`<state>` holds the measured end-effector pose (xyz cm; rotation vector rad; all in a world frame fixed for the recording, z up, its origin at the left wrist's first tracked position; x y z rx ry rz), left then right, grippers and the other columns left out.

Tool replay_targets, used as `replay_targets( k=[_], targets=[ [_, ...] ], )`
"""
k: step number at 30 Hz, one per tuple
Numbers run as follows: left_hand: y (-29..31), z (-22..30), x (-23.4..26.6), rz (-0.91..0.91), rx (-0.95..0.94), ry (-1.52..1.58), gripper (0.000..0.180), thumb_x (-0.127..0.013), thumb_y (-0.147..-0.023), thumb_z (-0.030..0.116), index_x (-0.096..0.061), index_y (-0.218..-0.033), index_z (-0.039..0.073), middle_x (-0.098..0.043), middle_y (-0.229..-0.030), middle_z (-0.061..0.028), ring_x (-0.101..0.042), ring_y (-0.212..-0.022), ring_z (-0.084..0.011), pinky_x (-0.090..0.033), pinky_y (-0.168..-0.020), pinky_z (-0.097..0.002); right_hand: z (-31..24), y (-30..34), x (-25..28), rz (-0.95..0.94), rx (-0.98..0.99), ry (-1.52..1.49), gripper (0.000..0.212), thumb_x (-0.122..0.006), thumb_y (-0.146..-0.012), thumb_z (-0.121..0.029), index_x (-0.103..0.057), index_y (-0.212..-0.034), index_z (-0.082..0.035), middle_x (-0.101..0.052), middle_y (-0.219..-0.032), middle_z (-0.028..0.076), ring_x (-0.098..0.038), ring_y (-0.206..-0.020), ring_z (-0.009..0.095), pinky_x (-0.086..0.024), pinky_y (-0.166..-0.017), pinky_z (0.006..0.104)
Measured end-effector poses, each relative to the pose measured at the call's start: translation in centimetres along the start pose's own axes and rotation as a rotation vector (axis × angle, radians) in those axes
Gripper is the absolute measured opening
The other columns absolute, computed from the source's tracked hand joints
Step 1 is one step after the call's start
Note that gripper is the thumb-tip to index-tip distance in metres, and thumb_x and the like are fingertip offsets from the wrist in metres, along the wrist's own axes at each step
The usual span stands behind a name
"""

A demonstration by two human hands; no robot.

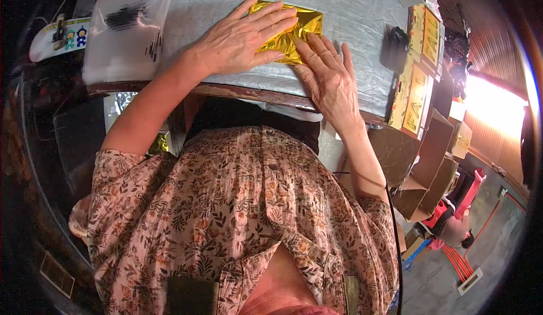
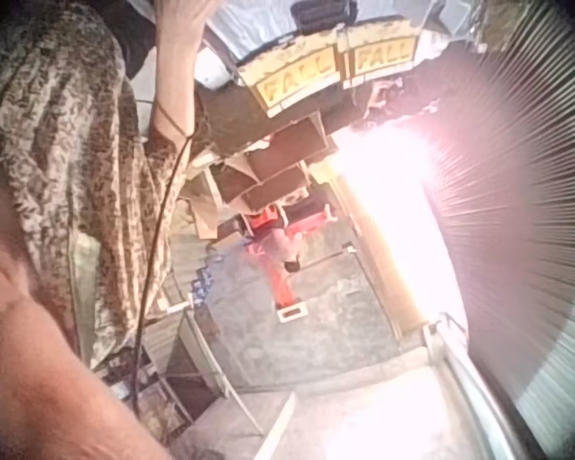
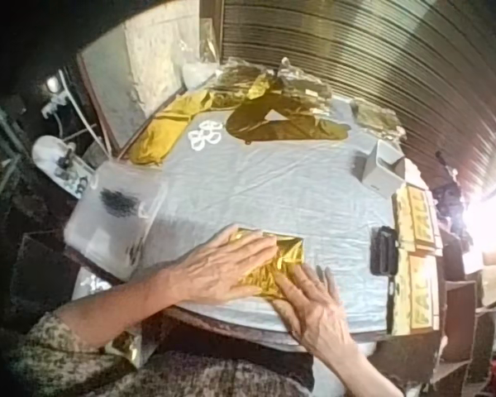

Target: Folding and placing gold-colored film sheets onto cardboard backings for packaging.

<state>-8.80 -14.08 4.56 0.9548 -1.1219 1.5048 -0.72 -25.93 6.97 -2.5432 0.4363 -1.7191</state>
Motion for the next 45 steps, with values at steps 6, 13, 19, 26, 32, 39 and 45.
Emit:
replay_targets(
  k=[6, 13, 19, 26, 32, 39, 45],
  targets=[
    [0.1, 0.1, 0.3, -0.002, 0.000, -0.014, 0.073, -0.058, -0.097, 0.041, -0.032, -0.157, 0.010, -0.032, -0.163, -0.0069, -0.027, -0.151, -0.0247, -0.015, -0.125, -0.0493, -0.5, 0.2, -0.1, -0.014, 0.016, 0.169, 0.043, -0.061, -0.098, -0.037, -0.063, -0.138, -0.019, -0.057, -0.144, 0.009, -0.047, -0.139, 0.035, -0.025, -0.119, 0.0566],
    [0.1, 0.2, 0.4, 0.015, -0.016, -0.053, 0.068, -0.054, -0.099, 0.046, -0.038, -0.154, 0.009, -0.035, -0.161, -0.0064, -0.029, -0.151, -0.0223, -0.016, -0.125, -0.0459, -2.2, -0.3, 1.6, 0.063, 0.083, 0.126, 0.038, -0.069, -0.092, -0.019, -0.067, -0.129, -0.010, -0.060, -0.138, 0.013, -0.053, -0.129, 0.037, -0.041, -0.109, 0.0502],
    [0.0, 0.1, 0.0, -0.035, 0.000, -0.030, 0.072, -0.060, -0.095, 0.038, -0.034, -0.156, 0.010, -0.030, -0.164, -0.0063, -0.025, -0.152, -0.0241, -0.014, -0.125, -0.0481, -3.8, -1.1, -1.1, 0.036, 0.187, 0.031, 0.040, -0.061, -0.083, -0.003, -0.062, -0.121, 0.006, -0.057, -0.123, 0.019, -0.058, -0.109, 0.035, -0.051, -0.096, 0.0405],
    [0.0, -0.3, -0.2, -0.010, 0.018, -0.023, 0.072, -0.055, -0.098, 0.044, -0.032, -0.157, 0.011, -0.030, -0.164, -0.0063, -0.025, -0.152, -0.0237, -0.014, -0.126, -0.0468, -3.2, -1.0, -1.2, 0.096, 0.189, -0.021, 0.040, -0.063, -0.079, 0.002, -0.061, -0.118, 0.008, -0.057, -0.117, 0.021, -0.057, -0.104, 0.037, -0.052, -0.092, 0.0419],
    [-0.1, -1.6, 2.0, 0.091, 0.028, 0.332, 0.068, -0.062, -0.094, 0.035, -0.038, -0.152, 0.010, -0.030, -0.164, -0.0068, -0.030, -0.151, -0.0264, -0.017, -0.125, -0.0487, -3.5, -1.3, -0.5, 0.104, 0.171, -0.079, 0.029, -0.064, -0.080, 0.000, -0.062, -0.108, 0.007, -0.057, -0.108, 0.021, -0.058, -0.102, 0.039, -0.052, -0.089, 0.0437],
    [2.8, 2.5, 4.8, 0.042, -0.148, -0.085, 0.016, -0.066, -0.083, 0.017, -0.068, -0.094, 0.005, -0.046, -0.154, -0.0051, -0.035, -0.148, -0.0224, -0.020, -0.121, -0.0628, -3.4, -1.1, -0.3, 0.079, 0.142, -0.086, 0.033, -0.069, -0.081, -0.003, -0.064, -0.112, 0.006, -0.059, -0.108, 0.020, -0.060, -0.103, 0.039, -0.054, -0.088, 0.0443],
    [2.3, 3.0, 4.2, 0.129, -0.217, -0.192, 0.011, -0.061, -0.087, 0.010, -0.069, -0.083, 0.004, -0.057, -0.142, -0.0034, -0.039, -0.146, -0.0211, -0.022, -0.120, -0.0622, -3.7, -1.7, -0.6, 0.135, 0.110, 0.040, 0.022, -0.070, -0.079, -0.009, -0.064, -0.098, 0.001, -0.060, -0.100, 0.018, -0.061, -0.097, 0.037, -0.054, -0.085, 0.0446]
  ],
)
Point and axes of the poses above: each hand's wrist, its own y-axis away from the middle knuckle, its own x-axis out of the back of the hand, z = x × y, the point moved 9 cm from there along -y, towards the middle knuckle
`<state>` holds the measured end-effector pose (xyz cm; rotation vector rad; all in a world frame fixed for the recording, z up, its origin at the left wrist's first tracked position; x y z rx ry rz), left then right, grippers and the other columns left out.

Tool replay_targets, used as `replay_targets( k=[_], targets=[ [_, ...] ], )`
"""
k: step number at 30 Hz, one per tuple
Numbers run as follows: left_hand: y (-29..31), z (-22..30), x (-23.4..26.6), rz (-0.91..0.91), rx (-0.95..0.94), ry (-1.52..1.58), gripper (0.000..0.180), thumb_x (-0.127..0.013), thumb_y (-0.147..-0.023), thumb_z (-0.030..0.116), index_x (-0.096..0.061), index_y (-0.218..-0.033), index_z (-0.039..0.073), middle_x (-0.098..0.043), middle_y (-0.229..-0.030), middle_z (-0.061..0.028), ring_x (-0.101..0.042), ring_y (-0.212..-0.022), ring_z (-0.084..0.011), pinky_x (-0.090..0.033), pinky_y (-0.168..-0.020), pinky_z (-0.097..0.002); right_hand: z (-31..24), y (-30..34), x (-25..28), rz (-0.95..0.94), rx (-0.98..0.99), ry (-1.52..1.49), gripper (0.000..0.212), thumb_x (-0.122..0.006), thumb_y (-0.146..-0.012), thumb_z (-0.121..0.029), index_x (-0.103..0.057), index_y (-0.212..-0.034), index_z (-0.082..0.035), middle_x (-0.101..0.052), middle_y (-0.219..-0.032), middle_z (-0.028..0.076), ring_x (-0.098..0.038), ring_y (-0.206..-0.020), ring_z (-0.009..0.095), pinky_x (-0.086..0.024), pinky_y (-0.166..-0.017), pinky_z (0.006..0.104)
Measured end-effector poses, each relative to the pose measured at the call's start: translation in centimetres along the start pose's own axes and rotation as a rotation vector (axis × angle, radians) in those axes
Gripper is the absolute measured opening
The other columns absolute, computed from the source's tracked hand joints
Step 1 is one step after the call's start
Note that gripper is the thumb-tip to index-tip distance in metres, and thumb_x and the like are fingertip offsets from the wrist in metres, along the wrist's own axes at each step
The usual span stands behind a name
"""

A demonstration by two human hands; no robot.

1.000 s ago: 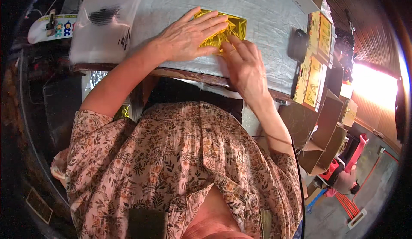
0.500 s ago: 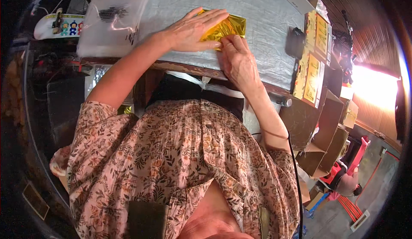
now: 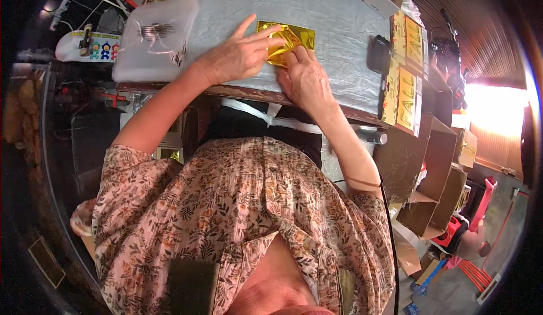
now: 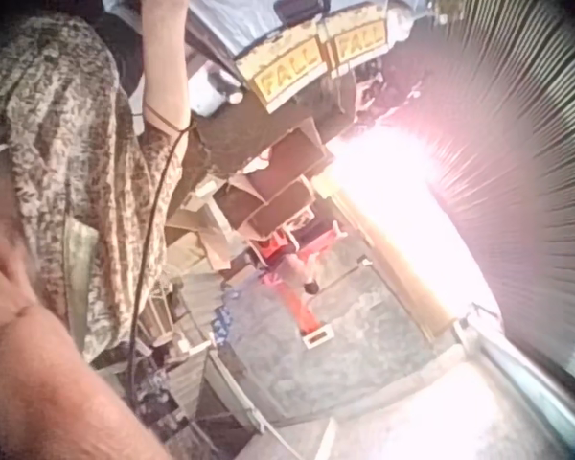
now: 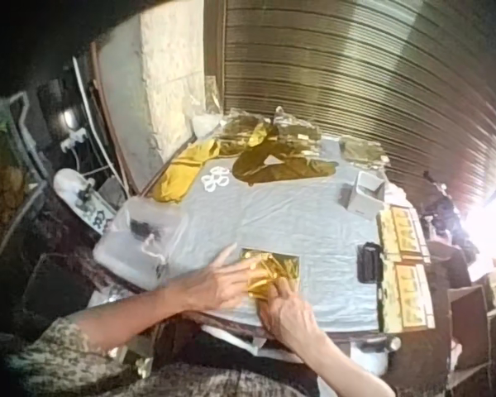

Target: Folding and placing gold-colored film sheets onto cardboard backings for packaging.

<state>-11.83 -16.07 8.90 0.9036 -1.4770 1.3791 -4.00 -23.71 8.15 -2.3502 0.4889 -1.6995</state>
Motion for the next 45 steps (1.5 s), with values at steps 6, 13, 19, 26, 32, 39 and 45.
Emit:
replay_targets(
  k=[6, 13, 19, 26, 32, 39, 45],
  targets=[
    [-1.8, -1.6, 1.1, -0.188, 0.105, 0.191, 0.010, -0.060, -0.092, 0.008, -0.065, -0.094, 0.000, -0.053, -0.147, -0.0082, -0.042, -0.144, -0.0285, -0.023, -0.121, -0.0566, -0.9, -0.5, -0.5, 0.124, 0.134, 0.321, 0.011, -0.065, -0.075, -0.009, -0.058, -0.083, -0.005, -0.062, -0.082, 0.011, -0.063, -0.083, 0.032, -0.052, -0.078, 0.0441],
    [0.9, -8.6, 3.4, 0.326, 0.632, 1.333, 0.070, -0.049, -0.104, 0.051, -0.037, -0.152, 0.002, -0.043, -0.156, -0.0138, -0.037, -0.146, -0.0243, -0.030, -0.119, -0.0361, 5.5, 0.6, 4.3, -0.001, -0.576, -0.867, 0.018, -0.073, -0.092, -0.013, -0.077, -0.100, 0.003, -0.075, -0.087, 0.007, -0.063, -0.078, 0.007, -0.047, -0.077, 0.0233],
    [-1.4, -2.6, -1.0, 0.220, 0.619, 2.019, 0.061, -0.055, -0.104, 0.041, -0.044, -0.145, -0.003, -0.060, -0.134, -0.0089, -0.057, -0.123, -0.0170, -0.045, -0.105, -0.0337, 7.3, 1.5, 3.9, 0.066, -0.611, -1.286, 0.011, -0.073, -0.090, -0.009, -0.076, -0.093, 0.001, -0.074, -0.086, 0.003, -0.062, -0.077, 0.007, -0.046, -0.078, 0.0234],
    [-2.2, -1.8, -2.3, 0.343, 0.705, 1.776, 0.034, -0.065, -0.099, 0.014, -0.062, -0.127, -0.005, -0.068, -0.120, -0.0082, -0.063, -0.107, -0.0122, -0.050, -0.095, -0.0285, 8.7, 3.0, 3.1, 0.106, -0.662, -1.323, 0.014, -0.073, -0.092, -0.013, -0.076, -0.097, 0.000, -0.074, -0.087, 0.002, -0.062, -0.080, 0.007, -0.045, -0.081, 0.0239],
    [-2.0, -1.4, -3.4, 0.324, 0.728, 1.776, 0.033, -0.067, -0.098, 0.012, -0.063, -0.125, -0.005, -0.069, -0.118, -0.0072, -0.063, -0.104, -0.0109, -0.050, -0.094, -0.0275, 10.5, 2.6, 6.2, 0.324, -0.674, -1.082, 0.028, -0.072, -0.094, -0.023, -0.074, -0.107, 0.002, -0.072, -0.090, 0.001, -0.059, -0.079, 0.006, -0.045, -0.080, 0.0236],
    [-1.9, -0.1, -4.3, 0.313, 0.740, 1.859, 0.032, -0.066, -0.098, 0.011, -0.063, -0.125, -0.006, -0.069, -0.120, -0.0083, -0.064, -0.106, -0.0122, -0.049, -0.097, -0.0285, 11.4, 2.9, 5.5, 0.451, -0.703, -1.257, 0.020, -0.075, -0.092, -0.022, -0.074, -0.097, -0.002, -0.069, -0.083, -0.001, -0.056, -0.074, 0.006, -0.044, -0.076, 0.0236],
    [-2.2, 0.5, -4.6, 0.296, 0.796, 1.888, 0.030, -0.065, -0.098, 0.010, -0.063, -0.124, -0.005, -0.069, -0.120, -0.0099, -0.064, -0.108, -0.0133, -0.048, -0.098, -0.0291, 11.8, 4.3, 5.8, 0.433, -0.760, -1.282, 0.027, -0.076, -0.091, -0.024, -0.074, -0.103, 0.000, -0.072, -0.090, 0.001, -0.060, -0.079, 0.008, -0.046, -0.079, 0.0243]
  ],
)
Point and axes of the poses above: each hand's wrist, its own y-axis away from the middle knuckle, its own x-axis out of the back of the hand, z = x × y, the point moved 9 cm from there along -y, towards the middle knuckle
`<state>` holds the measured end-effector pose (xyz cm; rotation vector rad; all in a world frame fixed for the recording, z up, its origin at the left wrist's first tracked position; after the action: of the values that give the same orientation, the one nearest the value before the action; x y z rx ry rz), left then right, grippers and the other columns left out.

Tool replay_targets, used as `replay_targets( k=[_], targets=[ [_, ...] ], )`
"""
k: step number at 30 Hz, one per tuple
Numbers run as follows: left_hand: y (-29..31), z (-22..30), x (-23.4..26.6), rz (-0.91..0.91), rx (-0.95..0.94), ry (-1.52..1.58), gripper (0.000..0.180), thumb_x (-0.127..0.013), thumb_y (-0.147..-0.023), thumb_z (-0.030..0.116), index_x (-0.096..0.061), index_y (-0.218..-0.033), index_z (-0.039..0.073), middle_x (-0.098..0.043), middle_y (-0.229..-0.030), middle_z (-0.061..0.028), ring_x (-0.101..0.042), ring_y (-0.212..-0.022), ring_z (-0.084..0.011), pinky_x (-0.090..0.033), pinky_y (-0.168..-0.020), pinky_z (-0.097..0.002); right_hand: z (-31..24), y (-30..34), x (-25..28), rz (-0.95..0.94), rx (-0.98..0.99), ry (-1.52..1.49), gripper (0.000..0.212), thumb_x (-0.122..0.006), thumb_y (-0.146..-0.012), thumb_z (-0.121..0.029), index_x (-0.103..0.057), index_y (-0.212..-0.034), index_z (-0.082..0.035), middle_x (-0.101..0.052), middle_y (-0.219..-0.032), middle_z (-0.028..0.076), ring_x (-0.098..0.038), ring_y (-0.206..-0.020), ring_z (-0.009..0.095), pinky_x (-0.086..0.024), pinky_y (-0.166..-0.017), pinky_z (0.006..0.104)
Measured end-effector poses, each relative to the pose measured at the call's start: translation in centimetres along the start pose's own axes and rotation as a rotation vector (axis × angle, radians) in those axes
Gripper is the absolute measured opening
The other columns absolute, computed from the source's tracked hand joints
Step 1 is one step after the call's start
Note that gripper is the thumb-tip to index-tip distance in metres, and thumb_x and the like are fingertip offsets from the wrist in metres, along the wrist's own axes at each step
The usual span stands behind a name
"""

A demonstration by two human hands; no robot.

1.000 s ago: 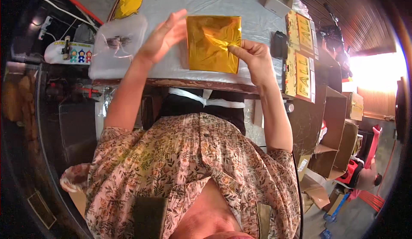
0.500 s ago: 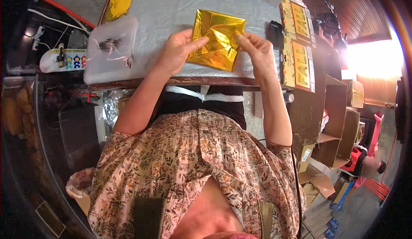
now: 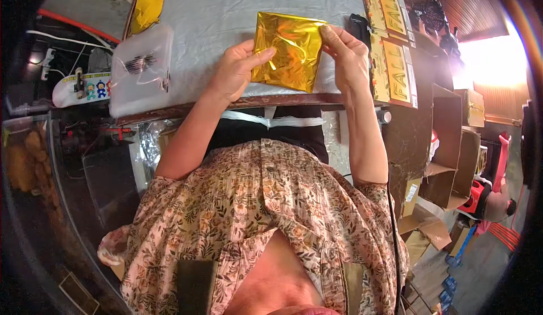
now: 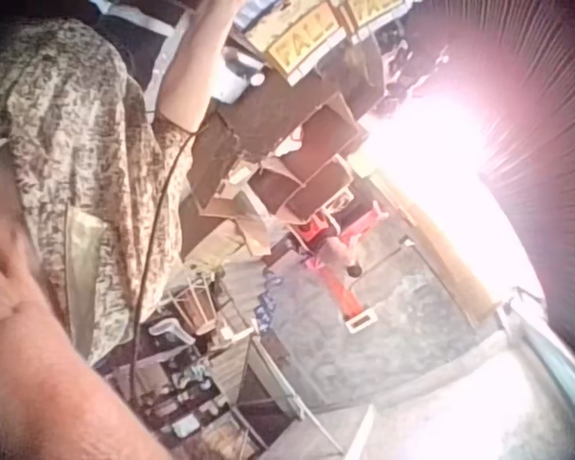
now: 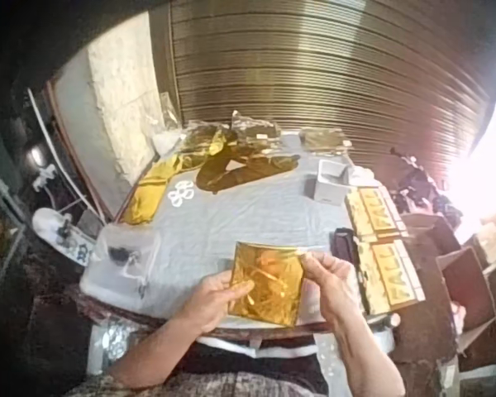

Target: Folding and placing gold-colored film sheets onto cardboard backings for packaging.

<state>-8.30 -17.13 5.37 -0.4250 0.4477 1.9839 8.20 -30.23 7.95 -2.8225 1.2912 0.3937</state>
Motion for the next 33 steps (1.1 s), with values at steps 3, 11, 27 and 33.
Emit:
replay_targets(
  k=[3, 11, 27, 33],
  targets=[
    [-0.7, 0.9, -0.7, 0.045, -0.037, -0.002, 0.030, -0.065, -0.098, 0.010, -0.063, -0.124, -0.004, -0.069, -0.120, -0.0103, -0.064, -0.108, -0.0137, -0.049, -0.098, -0.0297, -0.4, 0.6, 1.0, -0.078, -0.030, 0.064, 0.031, -0.078, -0.089, -0.025, -0.075, -0.105, 0.001, -0.074, -0.093, 0.003, -0.061, -0.081, 0.009, -0.046, -0.081, 0.0248],
    [-3.3, 1.1, -5.1, -0.045, -0.052, 0.026, 0.030, -0.063, -0.099, 0.010, -0.061, -0.125, -0.005, -0.069, -0.119, -0.0105, -0.065, -0.106, -0.0147, -0.050, -0.097, -0.0311, -1.3, 2.0, 5.0, -0.016, -0.030, 0.097, 0.019, -0.080, -0.085, -0.016, -0.076, -0.096, 0.000, -0.073, -0.085, 0.002, -0.060, -0.078, 0.007, -0.044, -0.080, 0.0244],
    [-20.0, -3.3, -24.0, -0.475, -0.562, -1.165, 0.019, -0.067, -0.093, 0.024, -0.077, -0.103, 0.010, -0.072, -0.114, -0.0093, -0.070, -0.100, -0.0275, -0.052, -0.094, -0.0408, -10.1, 12.0, 28.9, 0.468, 0.405, -0.072, 0.021, -0.064, -0.098, -0.008, -0.064, -0.116, 0.003, -0.067, -0.105, 0.005, -0.061, -0.094, 0.011, -0.049, -0.082, 0.0265],
    [-25.8, -5.0, -25.3, -0.099, -1.044, -1.604, 0.030, -0.072, -0.087, 0.034, -0.072, -0.087, 0.004, -0.071, -0.089, -0.0136, -0.070, -0.093, -0.0295, -0.039, -0.101, -0.0518, -9.5, 13.8, 34.4, 0.358, 0.536, -0.200, 0.039, -0.063, -0.100, -0.012, -0.054, -0.135, 0.001, -0.061, -0.133, 0.016, -0.059, -0.123, 0.027, -0.047, -0.107, 0.0485]
  ],
)
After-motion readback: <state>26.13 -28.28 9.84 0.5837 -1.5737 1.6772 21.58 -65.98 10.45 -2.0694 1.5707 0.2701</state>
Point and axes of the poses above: each hand's wrist, its own y-axis away from the middle knuckle, its own x-axis out of the back of the hand, z = x × y, the point moved 9 cm from there along -y, towards the middle knuckle
